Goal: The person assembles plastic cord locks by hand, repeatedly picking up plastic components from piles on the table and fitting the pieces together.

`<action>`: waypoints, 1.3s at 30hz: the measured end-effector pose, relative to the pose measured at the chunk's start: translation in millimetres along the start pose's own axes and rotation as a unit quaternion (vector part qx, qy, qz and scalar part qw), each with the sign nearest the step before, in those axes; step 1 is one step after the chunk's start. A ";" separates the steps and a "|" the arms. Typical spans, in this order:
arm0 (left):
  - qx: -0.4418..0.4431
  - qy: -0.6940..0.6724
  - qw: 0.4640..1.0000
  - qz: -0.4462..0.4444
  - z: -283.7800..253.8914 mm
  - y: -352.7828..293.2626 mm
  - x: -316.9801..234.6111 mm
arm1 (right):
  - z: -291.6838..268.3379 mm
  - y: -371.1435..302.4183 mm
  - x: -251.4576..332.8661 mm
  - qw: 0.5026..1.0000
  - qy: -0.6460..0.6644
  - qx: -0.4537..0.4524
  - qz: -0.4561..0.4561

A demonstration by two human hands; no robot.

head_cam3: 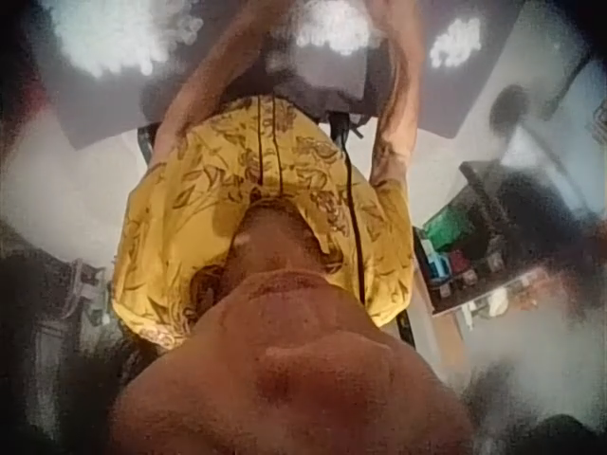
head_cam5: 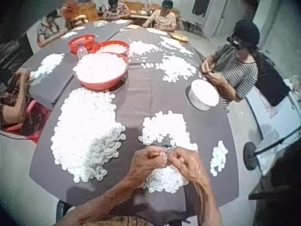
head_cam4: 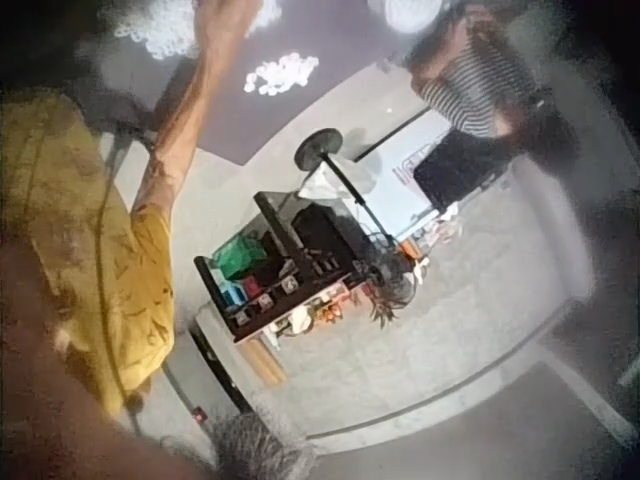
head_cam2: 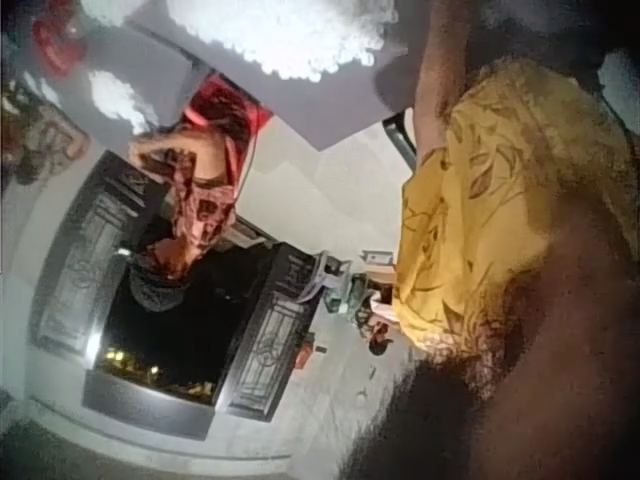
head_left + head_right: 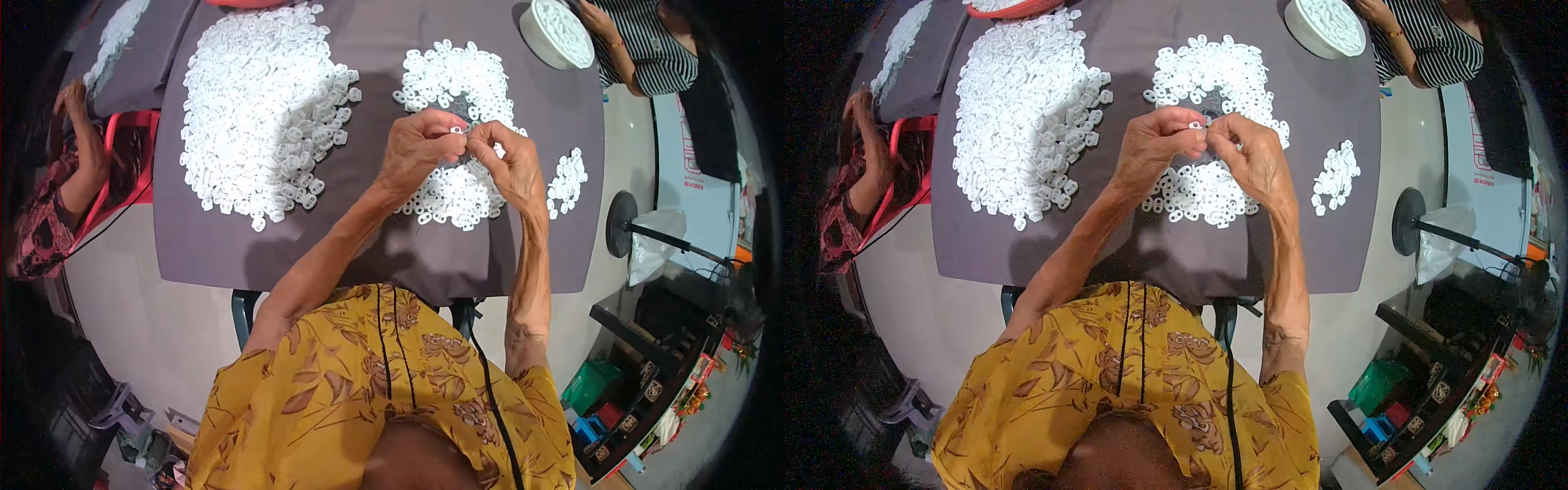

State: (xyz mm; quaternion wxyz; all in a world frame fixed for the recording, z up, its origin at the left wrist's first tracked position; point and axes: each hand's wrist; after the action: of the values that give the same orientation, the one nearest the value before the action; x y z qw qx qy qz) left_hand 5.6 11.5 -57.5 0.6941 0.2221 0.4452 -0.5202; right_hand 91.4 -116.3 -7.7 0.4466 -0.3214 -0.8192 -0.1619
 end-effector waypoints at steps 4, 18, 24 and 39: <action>0.011 -0.013 1.000 0.001 4.0 3.2 -3.2 | -2.8 -1.7 7.2 0.998 -0.049 -0.028 -0.028; 0.005 -0.033 0.998 -0.049 3.8 8.4 -10.3 | -0.7 -0.1 8.0 0.964 -0.191 -0.065 -0.171; -0.027 -0.047 0.998 -0.029 8.3 8.3 -13.8 | 2.1 -6.9 6.2 0.994 -0.023 -0.105 -0.026; 0.010 -0.061 0.997 -0.040 5.5 8.4 -14.7 | 13.8 -6.4 4.2 0.989 0.039 -0.141 0.001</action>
State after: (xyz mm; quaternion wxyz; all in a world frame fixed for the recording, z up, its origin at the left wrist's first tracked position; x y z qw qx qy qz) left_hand 14.6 18.0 -43.6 0.6962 0.1791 0.4054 -0.5648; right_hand 76.8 -111.9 -11.6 0.4287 -0.3749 -0.7701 -0.2876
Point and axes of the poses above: each hand's wrist, its own y-axis towards the middle knuckle, its own z-axis out of the palm, x = y × z, and after that the axes turned 1 degree about -x, right-handed
